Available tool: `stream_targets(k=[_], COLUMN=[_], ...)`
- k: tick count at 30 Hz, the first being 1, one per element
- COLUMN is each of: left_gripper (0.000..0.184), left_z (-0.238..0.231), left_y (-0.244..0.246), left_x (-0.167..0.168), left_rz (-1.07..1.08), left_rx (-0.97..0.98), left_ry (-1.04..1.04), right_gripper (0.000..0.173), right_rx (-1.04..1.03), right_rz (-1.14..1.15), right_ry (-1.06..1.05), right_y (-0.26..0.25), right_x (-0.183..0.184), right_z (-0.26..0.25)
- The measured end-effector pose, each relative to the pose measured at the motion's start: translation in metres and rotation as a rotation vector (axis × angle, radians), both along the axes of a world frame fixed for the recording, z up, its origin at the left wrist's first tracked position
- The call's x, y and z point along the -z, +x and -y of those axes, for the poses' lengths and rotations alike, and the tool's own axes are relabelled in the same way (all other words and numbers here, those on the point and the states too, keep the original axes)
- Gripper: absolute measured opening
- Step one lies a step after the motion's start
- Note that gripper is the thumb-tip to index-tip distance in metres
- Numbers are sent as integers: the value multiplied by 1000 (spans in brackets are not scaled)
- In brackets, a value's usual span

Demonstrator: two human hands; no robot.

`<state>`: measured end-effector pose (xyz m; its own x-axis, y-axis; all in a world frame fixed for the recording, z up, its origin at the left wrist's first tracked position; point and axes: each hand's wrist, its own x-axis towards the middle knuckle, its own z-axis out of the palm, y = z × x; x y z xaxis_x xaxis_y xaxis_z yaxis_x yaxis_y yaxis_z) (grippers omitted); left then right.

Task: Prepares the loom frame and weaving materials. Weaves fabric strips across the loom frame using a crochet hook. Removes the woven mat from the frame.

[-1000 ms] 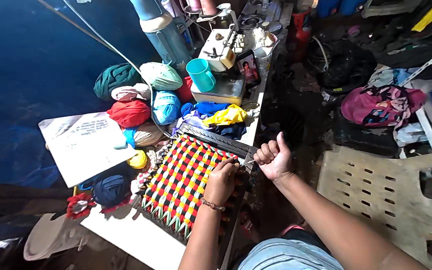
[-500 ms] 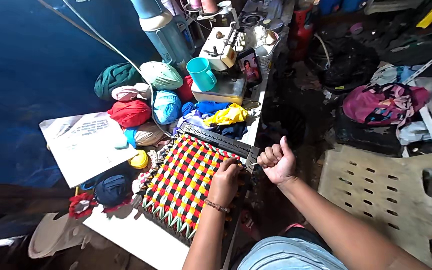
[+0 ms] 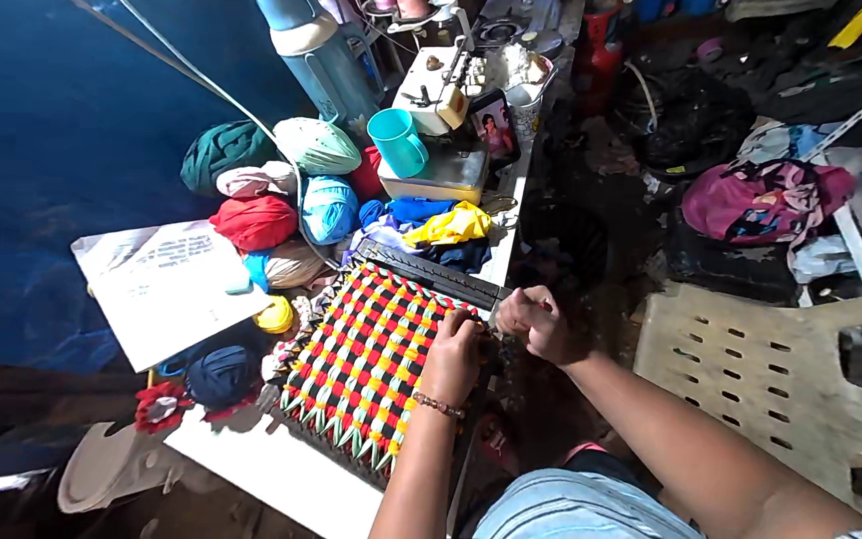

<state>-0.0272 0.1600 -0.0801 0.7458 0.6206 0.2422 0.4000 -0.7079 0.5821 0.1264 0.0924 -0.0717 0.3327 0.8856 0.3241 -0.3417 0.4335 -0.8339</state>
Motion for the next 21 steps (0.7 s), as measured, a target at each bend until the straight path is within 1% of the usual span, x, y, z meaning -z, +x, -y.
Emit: stream_targets(k=[1, 2, 5, 9, 11, 14, 15, 17, 19, 20, 21], left_gripper=[12, 11, 9, 10, 10, 13, 16, 28, 41, 43, 40], left_z=[0, -1, -1, -2, -1, 7, 10, 16, 21, 24, 26], left_y=[0, 0, -4, -6, -7, -4, -3, -2, -3, -4, -5], left_x=[0, 0, 0, 5, 2, -19, -27, -36, -32, -26, -19], left_rz=[13, 38, 101, 146, 151, 36, -27, -129, -149, -124, -71], left_rx=[6, 10, 12, -5, -28, -104, -126, -141, -115, -102, -96], left_ry=[3, 18, 66, 96, 67, -118, -187, -284, -279, -220, -142], right_gripper=[51, 50, 54, 59, 59, 57, 56, 52, 49, 49, 50], right_rx=[4, 25, 105, 146, 167, 152, 139, 118, 100, 94, 91], right_rz=[34, 16, -125, -100, -125, -54, -18, 35, 49, 50, 52], right_ry=[-55, -133, -341, -543, -576, -591, -595, -596, -613, -629, -648], right_y=[-3, -6, -14, -18, -19, -20, -19, -18, -17, -17, -17], right_x=[-9, -20, -53, -73, -78, -79, -79, -77, -75, -75, -76], right_z=[0, -1, -11, -23, -32, -39, -40, -41, -43, -43, -43])
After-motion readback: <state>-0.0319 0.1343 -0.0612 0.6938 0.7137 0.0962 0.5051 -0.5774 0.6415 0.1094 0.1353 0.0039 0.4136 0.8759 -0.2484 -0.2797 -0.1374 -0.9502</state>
